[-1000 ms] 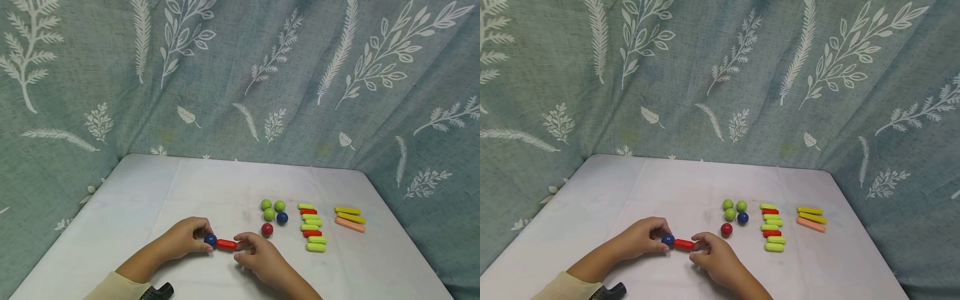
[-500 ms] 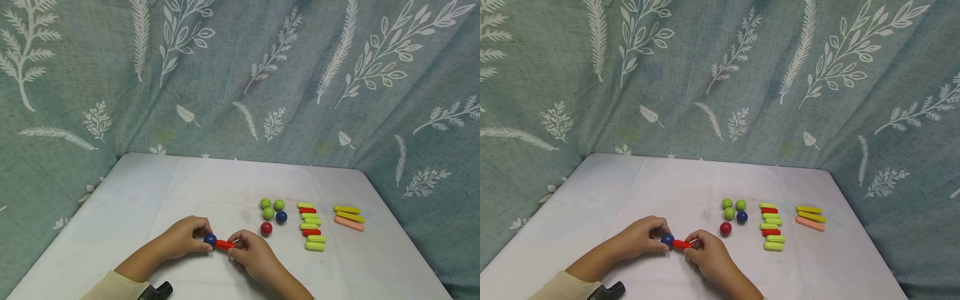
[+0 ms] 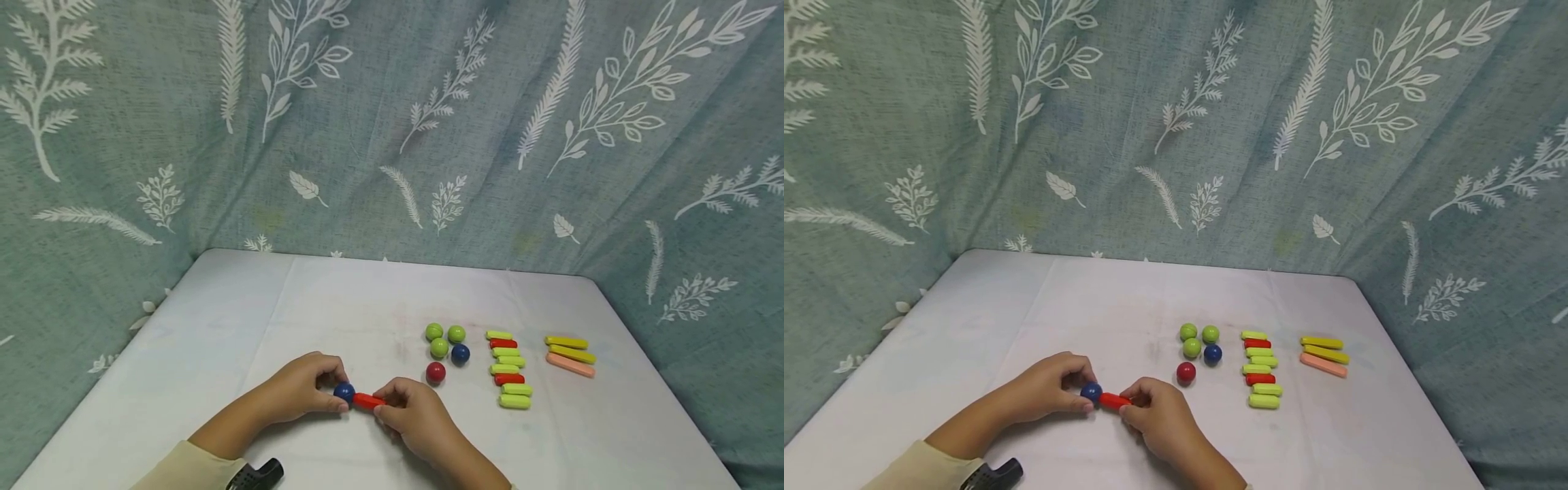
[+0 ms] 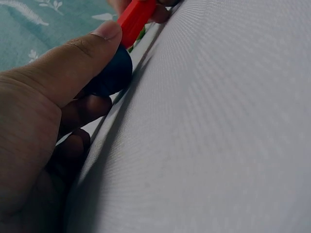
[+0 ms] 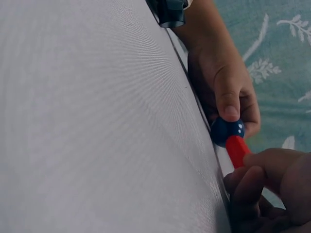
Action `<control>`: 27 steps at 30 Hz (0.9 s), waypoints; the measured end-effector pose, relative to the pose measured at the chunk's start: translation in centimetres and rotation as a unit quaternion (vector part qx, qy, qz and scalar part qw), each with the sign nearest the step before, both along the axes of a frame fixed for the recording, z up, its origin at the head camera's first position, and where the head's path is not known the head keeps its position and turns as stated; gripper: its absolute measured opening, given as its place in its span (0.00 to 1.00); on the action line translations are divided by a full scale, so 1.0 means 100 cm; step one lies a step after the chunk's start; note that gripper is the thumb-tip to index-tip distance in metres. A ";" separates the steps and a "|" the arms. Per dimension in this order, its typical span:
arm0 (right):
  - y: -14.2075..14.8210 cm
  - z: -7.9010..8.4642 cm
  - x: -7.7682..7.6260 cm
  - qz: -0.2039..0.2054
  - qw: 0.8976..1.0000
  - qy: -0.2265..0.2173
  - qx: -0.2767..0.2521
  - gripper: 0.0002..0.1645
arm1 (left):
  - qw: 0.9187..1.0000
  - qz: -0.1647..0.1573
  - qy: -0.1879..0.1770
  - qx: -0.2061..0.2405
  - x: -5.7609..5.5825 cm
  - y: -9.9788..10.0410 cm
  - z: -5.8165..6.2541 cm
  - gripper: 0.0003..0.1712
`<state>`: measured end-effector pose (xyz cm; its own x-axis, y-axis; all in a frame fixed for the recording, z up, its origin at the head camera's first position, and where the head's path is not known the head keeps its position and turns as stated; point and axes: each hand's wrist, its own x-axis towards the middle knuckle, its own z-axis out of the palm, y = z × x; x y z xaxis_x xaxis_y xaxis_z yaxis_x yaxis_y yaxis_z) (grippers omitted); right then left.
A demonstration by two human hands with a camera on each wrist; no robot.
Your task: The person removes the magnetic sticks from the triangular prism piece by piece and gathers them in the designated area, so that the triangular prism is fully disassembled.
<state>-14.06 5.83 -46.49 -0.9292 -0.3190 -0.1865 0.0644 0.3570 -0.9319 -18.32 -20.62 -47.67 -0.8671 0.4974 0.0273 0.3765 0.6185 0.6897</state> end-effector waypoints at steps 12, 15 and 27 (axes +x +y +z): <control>0.003 -0.002 0.000 0.008 0.999 0.015 0.048 0.11 | 1.000 0.007 0.005 -0.006 0.000 0.000 -0.001 0.18; 0.004 -0.003 0.000 0.013 0.998 0.013 0.052 0.10 | 1.000 0.007 0.005 -0.006 0.001 0.000 -0.001 0.18; 0.021 0.000 -0.001 0.019 0.999 0.002 0.050 0.11 | 1.000 0.014 0.005 -0.007 0.002 0.001 0.001 0.18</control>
<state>-14.13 7.94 -46.49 -0.9180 -0.3335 -0.2148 0.0451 0.4502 -0.8918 -18.12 -20.53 -47.60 -0.8800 0.4740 0.0302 0.3669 0.6379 0.6771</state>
